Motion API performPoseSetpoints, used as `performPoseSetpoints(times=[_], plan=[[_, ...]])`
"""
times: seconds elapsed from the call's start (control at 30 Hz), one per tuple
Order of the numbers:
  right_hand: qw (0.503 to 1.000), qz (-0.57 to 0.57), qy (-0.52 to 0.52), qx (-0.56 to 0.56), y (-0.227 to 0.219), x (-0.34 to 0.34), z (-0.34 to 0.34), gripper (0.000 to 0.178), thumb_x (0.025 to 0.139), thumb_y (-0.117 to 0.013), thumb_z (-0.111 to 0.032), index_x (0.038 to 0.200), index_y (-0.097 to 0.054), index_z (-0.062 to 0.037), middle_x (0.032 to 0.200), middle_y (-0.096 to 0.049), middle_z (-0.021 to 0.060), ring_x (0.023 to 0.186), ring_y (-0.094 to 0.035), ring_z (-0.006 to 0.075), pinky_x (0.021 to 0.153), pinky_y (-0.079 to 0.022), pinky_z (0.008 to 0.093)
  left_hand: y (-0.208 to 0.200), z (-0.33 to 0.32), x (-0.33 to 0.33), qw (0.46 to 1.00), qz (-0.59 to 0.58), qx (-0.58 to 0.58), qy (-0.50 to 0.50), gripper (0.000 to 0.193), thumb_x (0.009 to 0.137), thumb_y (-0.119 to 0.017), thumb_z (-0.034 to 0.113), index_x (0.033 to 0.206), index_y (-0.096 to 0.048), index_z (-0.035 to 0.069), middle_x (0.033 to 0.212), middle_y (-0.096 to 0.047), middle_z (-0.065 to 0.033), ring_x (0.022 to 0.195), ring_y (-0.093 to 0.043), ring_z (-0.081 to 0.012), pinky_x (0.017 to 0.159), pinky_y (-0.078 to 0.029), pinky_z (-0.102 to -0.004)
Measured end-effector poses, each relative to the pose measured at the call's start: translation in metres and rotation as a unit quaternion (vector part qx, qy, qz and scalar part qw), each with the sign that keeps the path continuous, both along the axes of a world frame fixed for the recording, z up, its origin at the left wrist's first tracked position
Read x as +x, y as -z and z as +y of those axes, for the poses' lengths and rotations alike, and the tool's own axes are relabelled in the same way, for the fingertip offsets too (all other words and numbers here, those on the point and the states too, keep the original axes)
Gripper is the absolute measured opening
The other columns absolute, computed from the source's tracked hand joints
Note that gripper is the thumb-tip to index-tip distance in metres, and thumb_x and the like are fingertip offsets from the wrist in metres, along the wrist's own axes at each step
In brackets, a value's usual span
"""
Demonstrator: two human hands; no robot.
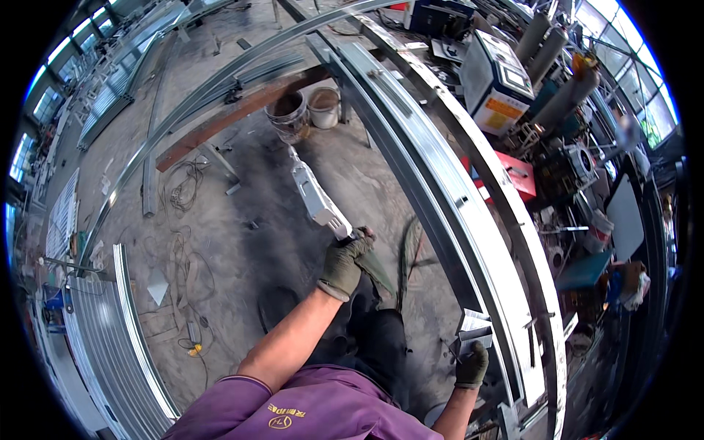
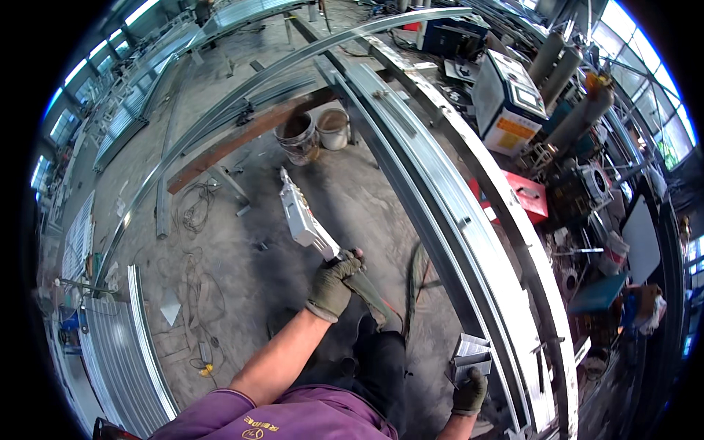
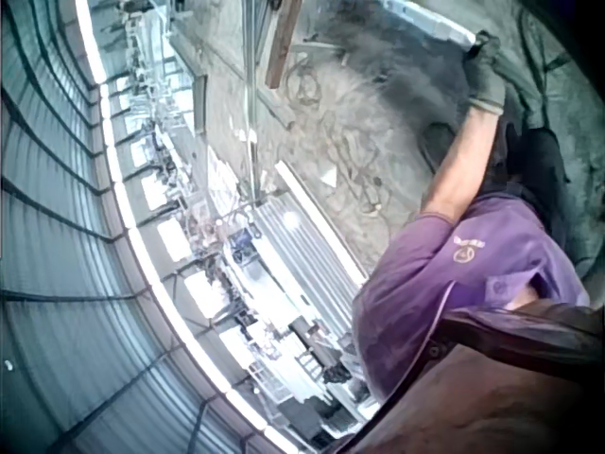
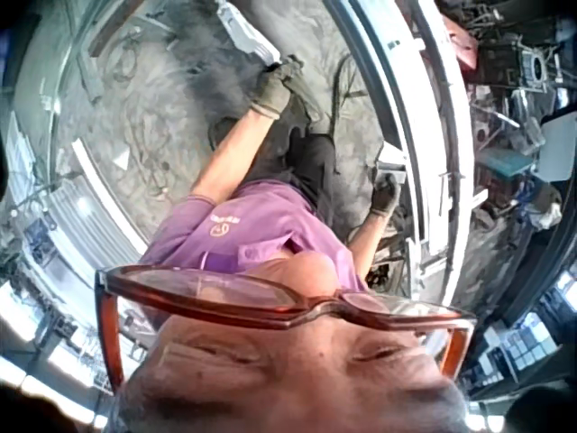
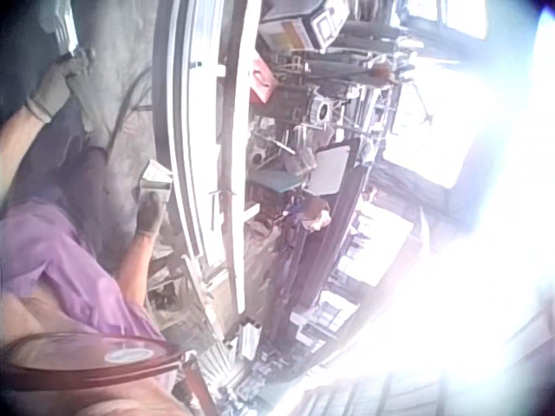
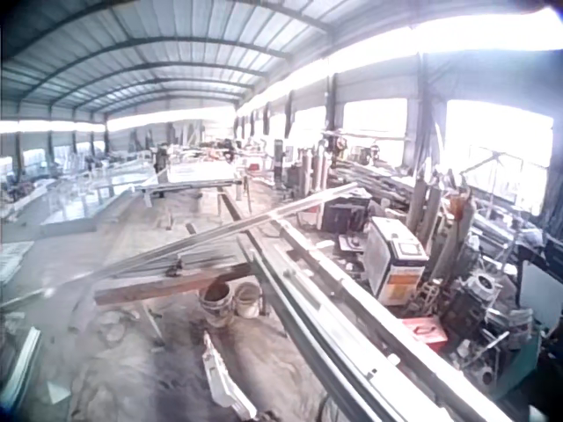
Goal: The person aligns and welds metal frame components using a welding torch. They position square metal tubes, apply welds at joints, and reposition the assembly to access different sides for welding.
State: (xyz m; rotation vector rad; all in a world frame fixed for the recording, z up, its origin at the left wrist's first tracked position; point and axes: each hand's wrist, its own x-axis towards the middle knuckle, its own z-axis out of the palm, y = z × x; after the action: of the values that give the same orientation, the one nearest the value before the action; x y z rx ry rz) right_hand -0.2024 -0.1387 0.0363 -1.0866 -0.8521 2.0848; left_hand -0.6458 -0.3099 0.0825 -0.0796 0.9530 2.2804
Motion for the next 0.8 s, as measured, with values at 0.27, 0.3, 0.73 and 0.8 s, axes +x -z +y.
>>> performPoseSetpoints(times=[0.27, 0.3, 0.73, 0.8], plan=[[1.000, -0.008, -0.009, -0.001, 0.011, -0.212, 0.106, 0.044, 0.089, -0.083, -0.034, 0.123, -0.073, -0.0067, 0.117, -0.073, 0.0032, 0.105, -0.071, 0.0209, 0.092, -0.058, 0.0383, 0.036, 0.054, -0.089, 0.975, 0.008, -0.213, 0.061, 0.020, 0.094, -0.081, -0.008, 0.104, -0.070, 0.006, 0.111, -0.075, -0.0070, 0.110, -0.074, -0.0205, 0.098, -0.062, -0.0368], [1.000, -0.019, -0.005, -0.015, 0.021, -0.233, 0.114, 0.036, 0.089, -0.082, -0.034, 0.113, -0.075, -0.0074, 0.113, -0.073, 0.0013, 0.101, -0.070, 0.0199, 0.090, -0.056, 0.0370, 0.045, 0.058, -0.102, 0.979, -0.022, -0.193, 0.066, 0.019, 0.095, -0.080, -0.008, 0.104, -0.070, 0.006, 0.111, -0.076, -0.0074, 0.110, -0.074, -0.0215, 0.098, -0.062, -0.0377], [0.993, -0.049, -0.101, 0.043, -0.049, -0.546, 0.257, 0.043, 0.088, -0.081, -0.025, 0.125, -0.075, -0.0047, 0.111, -0.075, 0.0051, 0.100, -0.076, 0.0242, 0.094, -0.064, 0.0411, 0.024, 0.147, -0.363, 0.979, 0.000, -0.177, 0.105, 0.019, 0.093, -0.081, -0.009, 0.104, -0.072, 0.004, 0.113, -0.077, -0.0078, 0.107, -0.074, -0.0209, 0.097, -0.061, -0.0360], [0.991, -0.064, -0.094, 0.065, -0.059, -0.611, 0.272, 0.046, 0.086, -0.083, -0.027, 0.125, -0.074, -0.0034, 0.113, -0.076, 0.0061, 0.102, -0.076, 0.0246, 0.094, -0.064, 0.0421, 0.029, 0.166, -0.426, 0.978, 0.021, -0.169, 0.116, 0.020, 0.092, -0.082, -0.008, 0.103, -0.071, 0.004, 0.111, -0.076, -0.0057, 0.105, -0.073, -0.0189, 0.096, -0.060, -0.0357]])
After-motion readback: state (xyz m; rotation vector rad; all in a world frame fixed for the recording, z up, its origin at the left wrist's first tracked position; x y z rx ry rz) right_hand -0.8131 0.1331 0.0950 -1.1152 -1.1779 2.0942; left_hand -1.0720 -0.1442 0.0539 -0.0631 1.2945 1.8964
